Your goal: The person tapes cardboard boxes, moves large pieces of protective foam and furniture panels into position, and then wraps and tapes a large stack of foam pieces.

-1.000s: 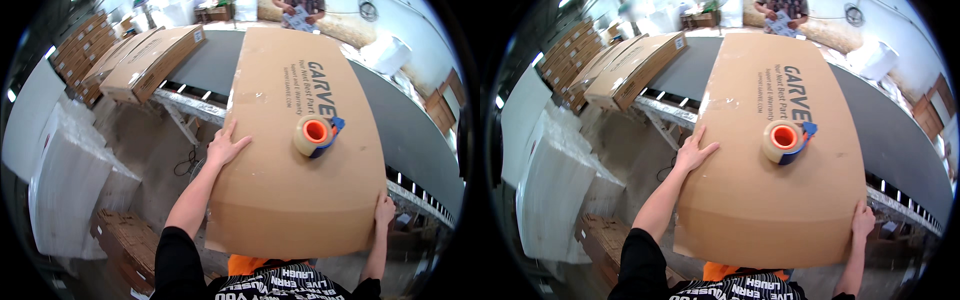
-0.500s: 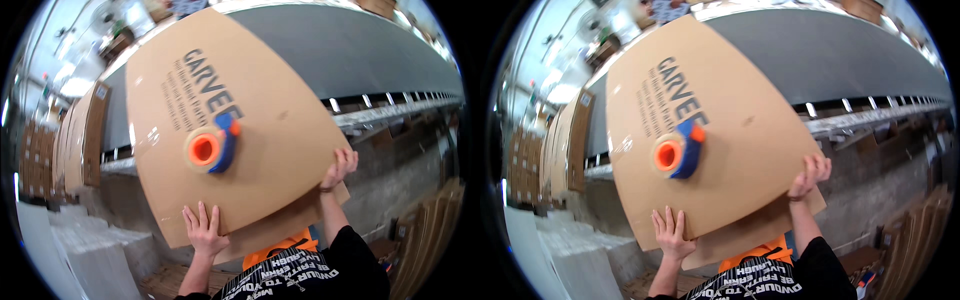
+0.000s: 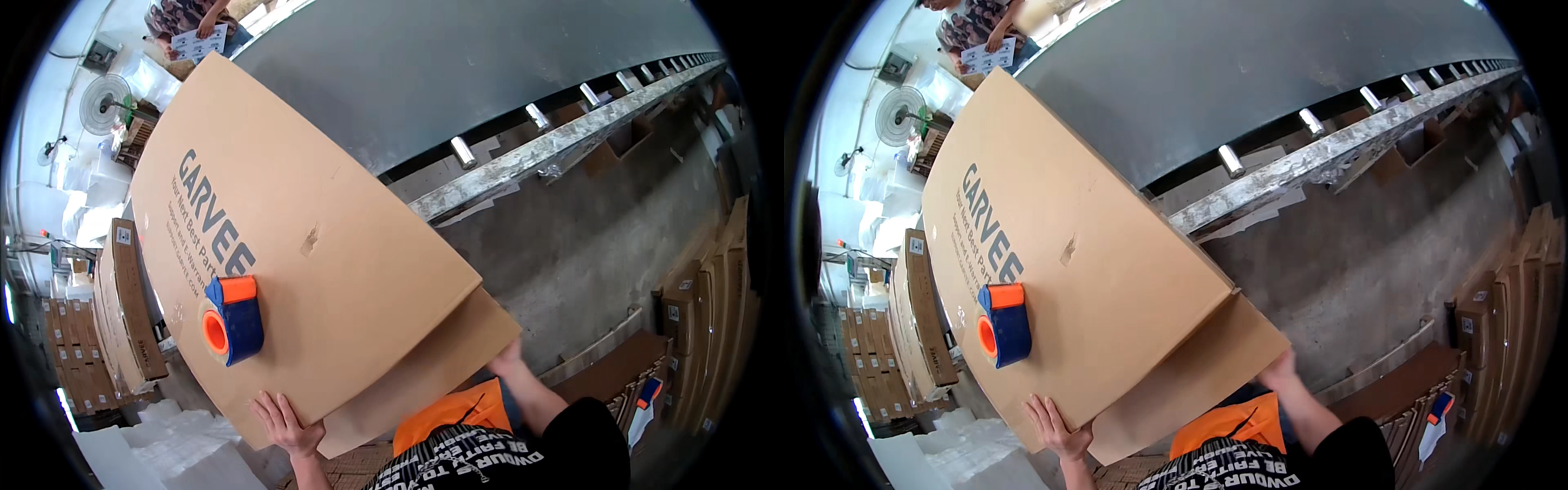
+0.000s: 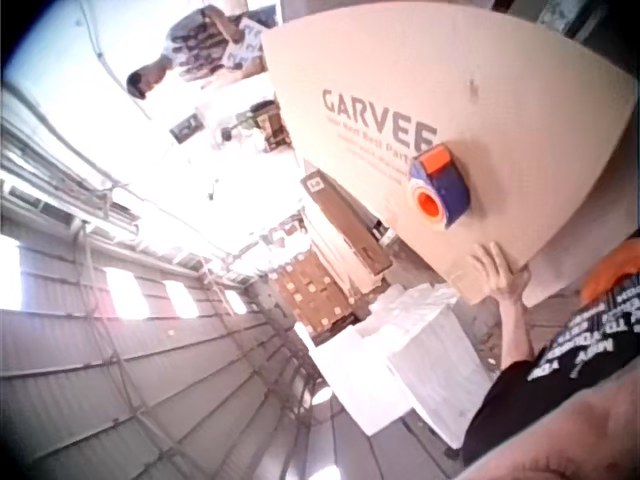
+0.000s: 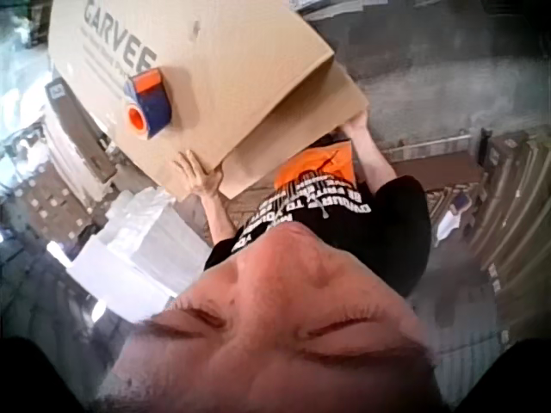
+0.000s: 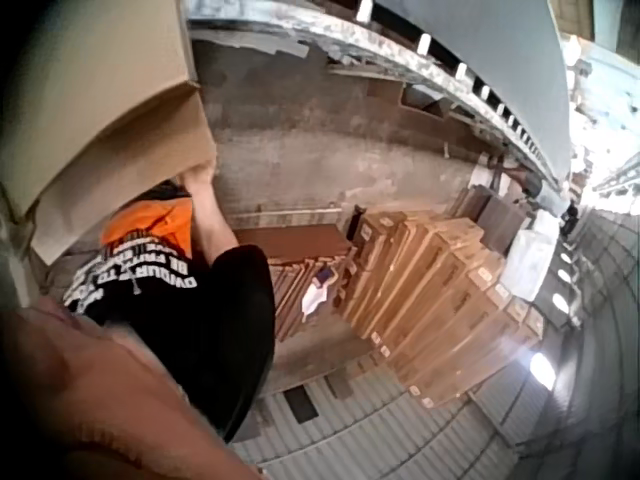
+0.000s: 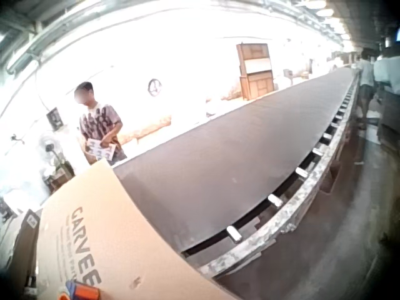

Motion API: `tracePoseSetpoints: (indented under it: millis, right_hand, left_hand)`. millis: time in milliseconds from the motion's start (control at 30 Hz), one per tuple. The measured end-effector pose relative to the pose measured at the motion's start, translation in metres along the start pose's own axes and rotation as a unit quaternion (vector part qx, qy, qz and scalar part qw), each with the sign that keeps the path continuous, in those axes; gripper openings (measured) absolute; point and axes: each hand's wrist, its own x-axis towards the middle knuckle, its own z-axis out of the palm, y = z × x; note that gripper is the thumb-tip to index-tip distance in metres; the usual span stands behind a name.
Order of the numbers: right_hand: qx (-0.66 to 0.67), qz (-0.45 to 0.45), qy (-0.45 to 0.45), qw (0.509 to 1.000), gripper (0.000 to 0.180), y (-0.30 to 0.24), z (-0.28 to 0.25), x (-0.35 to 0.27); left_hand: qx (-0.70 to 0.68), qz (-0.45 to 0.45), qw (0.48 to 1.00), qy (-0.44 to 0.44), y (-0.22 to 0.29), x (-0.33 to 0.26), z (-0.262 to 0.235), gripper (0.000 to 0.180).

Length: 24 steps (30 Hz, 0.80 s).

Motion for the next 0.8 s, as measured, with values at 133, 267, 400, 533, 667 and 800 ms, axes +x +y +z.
tracePoseSetpoints:
  millis: [133,267,400,533,667,800]
  right_hand:
    - [-0.025,0.030,0.042,0.998,0.051,0.077,0.106,0.034]
    - [-0.036,-0.018,0.014,0.999,0.050,0.087,0.155,0.056]
    - [-0.071,-0.163,0.019,0.984,0.049,0.094,0.216,0.085]
    - [-0.333,-0.475,0.216,0.785,0.046,0.103,0.261,0.162]
    - [-0.565,-0.556,0.212,0.572,0.040,0.085,0.300,0.176]
    - [-0.490,-0.558,-0.049,0.668,0.041,0.156,0.378,0.116]
  left_hand:
    - [0.005,0.040,0.999,-0.018,-0.009,0.000,-0.013,0.084]
    - [-0.023,0.010,0.999,-0.029,-0.006,-0.005,-0.003,0.079]
    - [-0.069,-0.019,0.997,-0.039,-0.008,0.017,-0.007,0.093]
    - [-0.160,0.045,0.979,-0.118,-0.014,0.105,-0.002,0.116]
    - [-0.127,0.158,0.970,-0.137,0.053,0.227,0.024,0.110]
    - [-0.145,0.156,0.968,-0.129,0.066,0.244,0.032,0.099]
